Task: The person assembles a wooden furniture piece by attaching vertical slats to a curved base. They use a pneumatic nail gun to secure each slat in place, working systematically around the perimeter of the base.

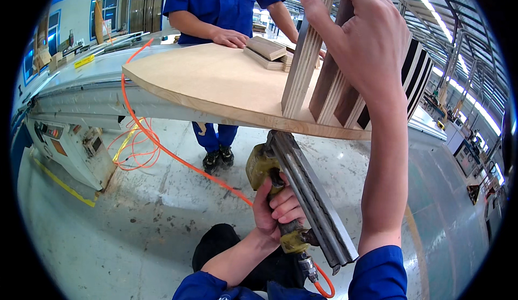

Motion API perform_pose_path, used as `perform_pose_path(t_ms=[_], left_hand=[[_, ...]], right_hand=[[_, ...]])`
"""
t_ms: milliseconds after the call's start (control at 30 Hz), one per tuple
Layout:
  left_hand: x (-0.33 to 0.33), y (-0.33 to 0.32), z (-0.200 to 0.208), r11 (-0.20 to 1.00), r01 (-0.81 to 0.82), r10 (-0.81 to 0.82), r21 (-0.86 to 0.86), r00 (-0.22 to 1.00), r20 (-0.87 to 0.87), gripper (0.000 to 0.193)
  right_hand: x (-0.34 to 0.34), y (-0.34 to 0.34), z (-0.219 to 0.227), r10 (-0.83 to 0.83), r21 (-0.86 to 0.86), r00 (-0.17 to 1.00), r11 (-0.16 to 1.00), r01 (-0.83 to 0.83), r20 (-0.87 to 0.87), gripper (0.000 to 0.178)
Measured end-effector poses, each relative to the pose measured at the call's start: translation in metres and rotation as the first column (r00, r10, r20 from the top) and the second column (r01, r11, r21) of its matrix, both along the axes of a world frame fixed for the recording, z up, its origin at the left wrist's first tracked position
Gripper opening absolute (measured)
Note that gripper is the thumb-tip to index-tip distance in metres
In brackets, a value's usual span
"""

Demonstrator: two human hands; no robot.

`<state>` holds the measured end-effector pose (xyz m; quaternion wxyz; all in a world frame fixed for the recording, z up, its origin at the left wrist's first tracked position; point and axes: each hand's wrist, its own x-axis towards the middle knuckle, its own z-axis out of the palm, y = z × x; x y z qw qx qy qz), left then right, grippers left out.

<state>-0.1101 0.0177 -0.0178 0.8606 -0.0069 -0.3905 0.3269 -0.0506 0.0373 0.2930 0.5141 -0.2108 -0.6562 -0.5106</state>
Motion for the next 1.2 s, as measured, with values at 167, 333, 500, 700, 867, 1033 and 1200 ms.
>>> perform_pose_path(t_ms=[167,333,500,700,867,1033,1200], left_hand=[[0.001,0.002,0.002,1.0,-0.006,0.006,0.001,1.0,-0.002,0.036],[0.003,0.003,0.004,1.0,0.02,-0.02,-0.016,1.0,0.009,0.036],[-0.001,-0.003,0.006,0.999,0.036,-0.036,-0.037,0.999,-0.003,0.034],[0.0,-0.003,0.005,0.997,0.078,-0.078,-0.009,0.997,0.024,0.034],[-0.002,-0.01,0.01,0.994,0.096,-0.094,-0.06,0.995,0.029,0.035],[-0.005,-0.018,0.012,0.992,0.095,-0.095,-0.079,0.995,0.009,0.034],[-0.004,-0.02,0.014,0.992,0.109,-0.108,-0.069,0.994,0.02,0.033]], right_hand=[[-0.01,-0.015,-0.004,-0.159,-0.028,0.987,0.987,0.158,-0.029,0.034],[-0.01,-0.012,-0.002,-0.099,-0.055,0.993,0.994,0.095,-0.071,0.032],[-0.005,-0.014,-0.002,-0.174,-0.042,0.984,0.984,0.173,-0.04,0.029],[0.0,-0.009,0.003,-0.182,-0.122,0.982,0.977,0.175,-0.047,0.028],[0.005,-0.007,0.003,-0.21,-0.109,0.977,0.973,0.205,-0.041,0.029],[0.013,0.009,0.001,-0.192,-0.023,0.981,0.981,0.192,0.019,0.033],[0.014,0.006,0.001,-0.208,-0.042,0.978,0.977,0.209,0.019,0.034]])
